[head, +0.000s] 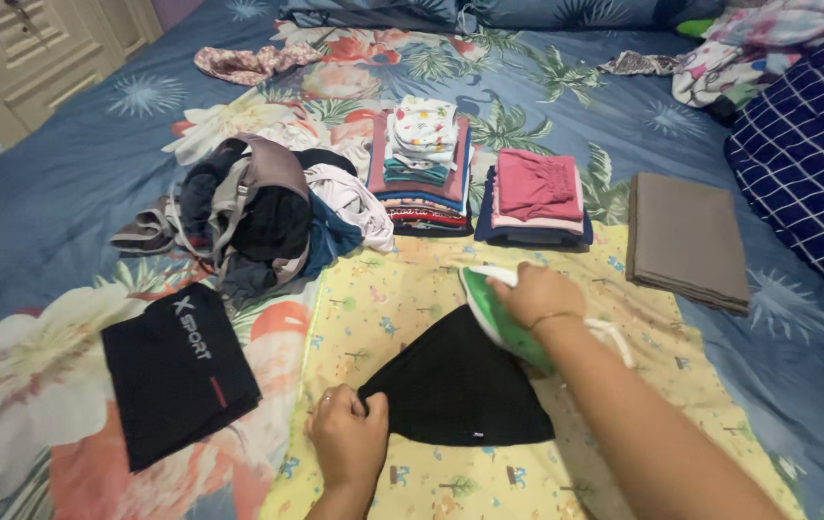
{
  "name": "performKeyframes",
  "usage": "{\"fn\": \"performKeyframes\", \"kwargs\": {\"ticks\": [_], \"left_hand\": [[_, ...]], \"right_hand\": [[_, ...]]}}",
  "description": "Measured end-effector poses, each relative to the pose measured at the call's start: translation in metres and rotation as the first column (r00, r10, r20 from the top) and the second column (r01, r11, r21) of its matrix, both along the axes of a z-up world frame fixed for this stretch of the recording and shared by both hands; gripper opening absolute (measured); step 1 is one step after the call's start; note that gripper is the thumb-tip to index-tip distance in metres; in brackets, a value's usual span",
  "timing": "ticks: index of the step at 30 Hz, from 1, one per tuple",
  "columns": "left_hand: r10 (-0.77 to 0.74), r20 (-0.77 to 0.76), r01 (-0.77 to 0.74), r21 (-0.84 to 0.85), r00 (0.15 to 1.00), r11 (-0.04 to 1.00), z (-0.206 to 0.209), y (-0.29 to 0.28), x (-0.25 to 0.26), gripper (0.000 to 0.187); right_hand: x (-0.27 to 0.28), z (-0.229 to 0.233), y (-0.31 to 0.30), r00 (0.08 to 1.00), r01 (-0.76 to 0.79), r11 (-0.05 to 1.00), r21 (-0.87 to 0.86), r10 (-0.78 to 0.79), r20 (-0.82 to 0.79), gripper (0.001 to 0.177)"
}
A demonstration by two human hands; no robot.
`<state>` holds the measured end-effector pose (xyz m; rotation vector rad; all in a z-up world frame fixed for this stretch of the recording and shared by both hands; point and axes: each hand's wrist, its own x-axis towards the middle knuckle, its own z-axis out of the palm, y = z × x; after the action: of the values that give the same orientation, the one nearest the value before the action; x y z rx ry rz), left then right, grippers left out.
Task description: The person irons several pieces of clothing on a bed using a green iron. They handle a grey cloth, a black shirt, and a white shirt, ironing each item and then folding it neatly.
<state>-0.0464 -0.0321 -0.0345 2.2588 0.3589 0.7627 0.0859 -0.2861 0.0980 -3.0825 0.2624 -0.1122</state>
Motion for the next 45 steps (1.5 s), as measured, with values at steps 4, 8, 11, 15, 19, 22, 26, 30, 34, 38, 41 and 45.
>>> {"fn": "performKeyframes", "kwargs": {"ticks": [4,8,11,15,19,22,26,30,34,38,41,45], "left_hand": [[-0.006,-0.013,0.001,-0.358,1.0,0.934,0.001,0.002,0.006,0.026],[0.331,-0.017,-0.221,-0.775,0.943,0.592,0.022,0.032,0.052,0.021],[0.331,0.306,0.073,-0.823,0.893,0.563,0.079,0.074,0.083,0.025],[0.246,0.39,0.197,-0.803,0.887,0.563,0.152,0.078,0.067,0.021],[0.137,0.421,0.292,-0.796,0.897,0.53,0.17,0.057,0.045,0.018],[-0.056,0.351,0.309,-0.724,0.935,0.616,0.148,0.039,0.039,0.018],[-0.467,0.096,0.467,-0.375,0.879,0.801,0.099,-0.012,0.03,0.033],[-0.63,-0.368,0.724,0.23,0.684,0.651,0.06,-0.032,0.002,0.07],[-0.597,-0.413,0.717,0.258,0.688,0.648,0.047,-0.028,-0.003,0.069],[-0.549,-0.123,0.555,0.347,0.826,0.756,0.057,-0.027,-0.005,0.062],[-0.577,-0.11,0.585,0.242,0.809,0.774,0.072,-0.022,-0.024,0.049],[-0.778,-0.256,0.818,0.231,0.574,0.528,0.082,-0.015,-0.037,0.04]], "right_hand": [[-0.04,0.039,0.014,0.991,-0.118,0.992,0.033,0.12,-0.067,0.065],[-0.1,0.035,0.075,0.93,-0.292,0.947,0.131,0.313,-0.191,0.062],[-0.122,0.012,0.137,0.903,-0.4,0.899,0.178,0.42,-0.092,0.057],[-0.095,0.002,0.195,0.953,-0.292,0.921,0.257,0.304,-0.005,0.056],[-0.089,0.007,0.195,0.908,-0.395,0.892,0.221,0.415,-0.051,0.057],[-0.096,0.014,0.151,0.844,-0.487,0.861,0.146,0.507,-0.175,0.059],[-0.11,0.024,0.056,0.865,-0.434,0.901,-0.014,0.412,-0.286,0.06],[-0.139,0.031,-0.042,0.83,-0.475,0.872,-0.116,0.399,-0.39,0.061],[-0.153,0.025,-0.11,0.906,-0.357,0.923,-0.142,0.306,-0.293,0.064],[-0.148,0.003,-0.12,0.977,0.071,0.987,-0.142,-0.098,-0.187,0.066],[-0.134,-0.01,-0.114,0.956,0.261,0.961,-0.087,-0.27,-0.118,0.067],[-0.123,-0.019,-0.112,0.939,0.332,0.942,-0.043,-0.335,-0.081,0.067]]}}
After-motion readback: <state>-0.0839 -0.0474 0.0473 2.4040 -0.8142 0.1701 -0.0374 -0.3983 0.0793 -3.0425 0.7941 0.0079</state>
